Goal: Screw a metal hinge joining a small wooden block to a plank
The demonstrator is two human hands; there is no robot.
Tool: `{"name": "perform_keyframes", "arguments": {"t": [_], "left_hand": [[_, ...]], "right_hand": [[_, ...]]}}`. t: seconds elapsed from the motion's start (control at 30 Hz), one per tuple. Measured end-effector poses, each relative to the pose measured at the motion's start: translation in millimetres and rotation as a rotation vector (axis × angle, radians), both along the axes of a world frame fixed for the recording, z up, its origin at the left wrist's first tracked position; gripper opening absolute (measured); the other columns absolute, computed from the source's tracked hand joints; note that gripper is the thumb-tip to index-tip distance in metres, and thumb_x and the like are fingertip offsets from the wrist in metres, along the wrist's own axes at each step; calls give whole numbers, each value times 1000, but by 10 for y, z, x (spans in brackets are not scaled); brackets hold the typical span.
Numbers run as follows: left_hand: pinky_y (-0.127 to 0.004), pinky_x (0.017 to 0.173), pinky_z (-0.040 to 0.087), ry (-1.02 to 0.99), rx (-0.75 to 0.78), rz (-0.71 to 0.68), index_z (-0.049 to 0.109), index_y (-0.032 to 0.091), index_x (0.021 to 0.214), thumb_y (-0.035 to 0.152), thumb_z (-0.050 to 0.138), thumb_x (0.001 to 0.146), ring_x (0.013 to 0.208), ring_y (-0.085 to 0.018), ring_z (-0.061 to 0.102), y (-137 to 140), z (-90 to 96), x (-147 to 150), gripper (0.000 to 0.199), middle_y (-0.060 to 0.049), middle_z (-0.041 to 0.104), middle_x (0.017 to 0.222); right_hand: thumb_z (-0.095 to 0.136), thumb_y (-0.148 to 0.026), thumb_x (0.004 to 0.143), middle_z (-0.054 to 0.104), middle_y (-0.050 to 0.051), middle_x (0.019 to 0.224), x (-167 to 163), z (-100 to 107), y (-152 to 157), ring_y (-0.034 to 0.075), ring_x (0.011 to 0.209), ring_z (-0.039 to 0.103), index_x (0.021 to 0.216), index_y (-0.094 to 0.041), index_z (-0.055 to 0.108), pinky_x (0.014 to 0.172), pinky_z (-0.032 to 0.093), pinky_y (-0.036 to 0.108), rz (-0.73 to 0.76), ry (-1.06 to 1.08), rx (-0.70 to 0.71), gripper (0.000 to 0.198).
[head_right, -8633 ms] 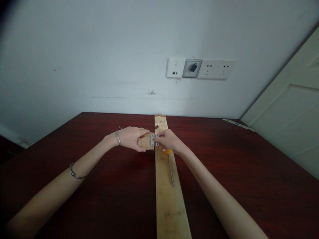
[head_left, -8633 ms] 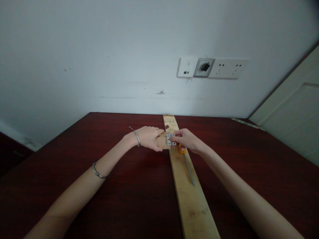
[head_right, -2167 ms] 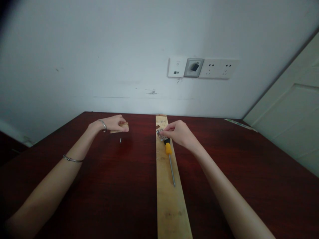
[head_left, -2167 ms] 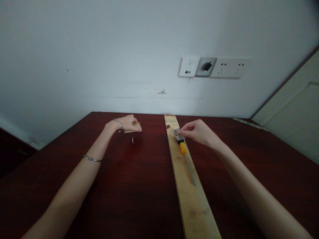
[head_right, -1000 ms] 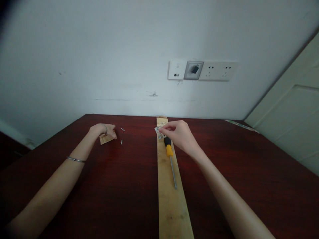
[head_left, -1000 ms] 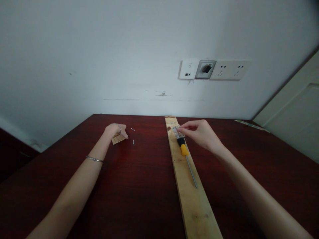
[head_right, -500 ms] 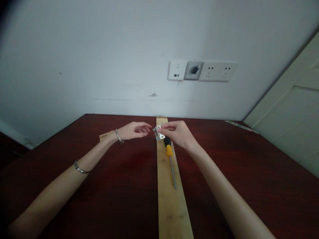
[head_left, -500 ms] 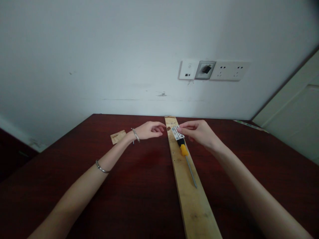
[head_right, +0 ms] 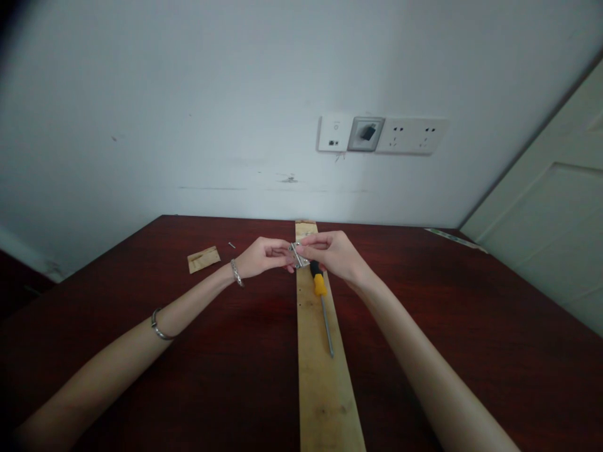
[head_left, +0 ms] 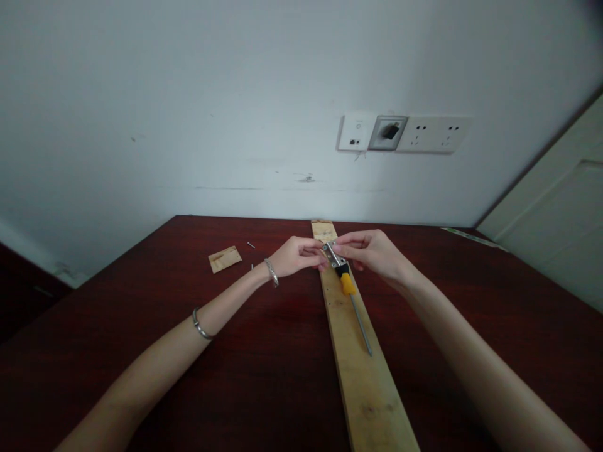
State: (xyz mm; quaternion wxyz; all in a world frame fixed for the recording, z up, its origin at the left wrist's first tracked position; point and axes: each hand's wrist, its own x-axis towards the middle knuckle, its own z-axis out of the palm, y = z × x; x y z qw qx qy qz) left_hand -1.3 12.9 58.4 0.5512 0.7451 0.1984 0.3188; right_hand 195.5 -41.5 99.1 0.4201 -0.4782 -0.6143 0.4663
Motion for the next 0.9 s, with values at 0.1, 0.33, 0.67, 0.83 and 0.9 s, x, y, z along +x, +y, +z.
{"name": "perform_keyframes", "arguments": {"t": [0.1, 0.33, 0.67, 0.83, 0.9], "left_hand": [[-29, 72, 54, -34, -26, 32, 64, 8, 104, 28, 74, 75, 71, -16, 69, 8, -45, 25, 36, -9, 72, 85], [-28, 67, 55, -106, -83, -3, 67, 7, 88, 36, 76, 73, 66, -15, 68, -7, -66, 69, 34, -9, 71, 82], [-30, 66, 57, -132, -87, 37, 66, 8, 100, 34, 76, 71, 66, -16, 67, -5, -108, 81, 40, -10, 71, 86], [-28, 66, 55, -92, -53, 89, 69, 8, 83, 33, 76, 71, 63, -14, 65, -18, -61, 59, 29, -6, 70, 74], [-27, 66, 54, -57, -29, 112, 70, 9, 80, 31, 75, 72, 61, -13, 64, -16, -32, 36, 24, -4, 70, 71]], "right_hand": [[80, -41, 61, 70, 3, 65, -15, 7, 2, 6, 47, 46, 80, -15, 75, 42, 30, 20, 10, 25, -10, 33], [82, -40, 60, 69, 2, 63, -33, 27, -5, 5, 45, 45, 79, -15, 74, 41, 29, 19, 9, 95, -46, 33], [80, -39, 62, 68, 2, 64, -36, -8, 16, 5, 47, 45, 81, -14, 73, 43, 28, 20, 54, 84, -53, 31], [79, -36, 63, 67, 1, 66, -21, -15, 14, 5, 47, 43, 81, -15, 70, 42, 29, 20, 41, 90, -49, 29], [77, -37, 64, 65, 1, 66, -18, -18, 12, 6, 47, 44, 79, -15, 68, 41, 30, 20, 26, 94, -56, 28]]}}
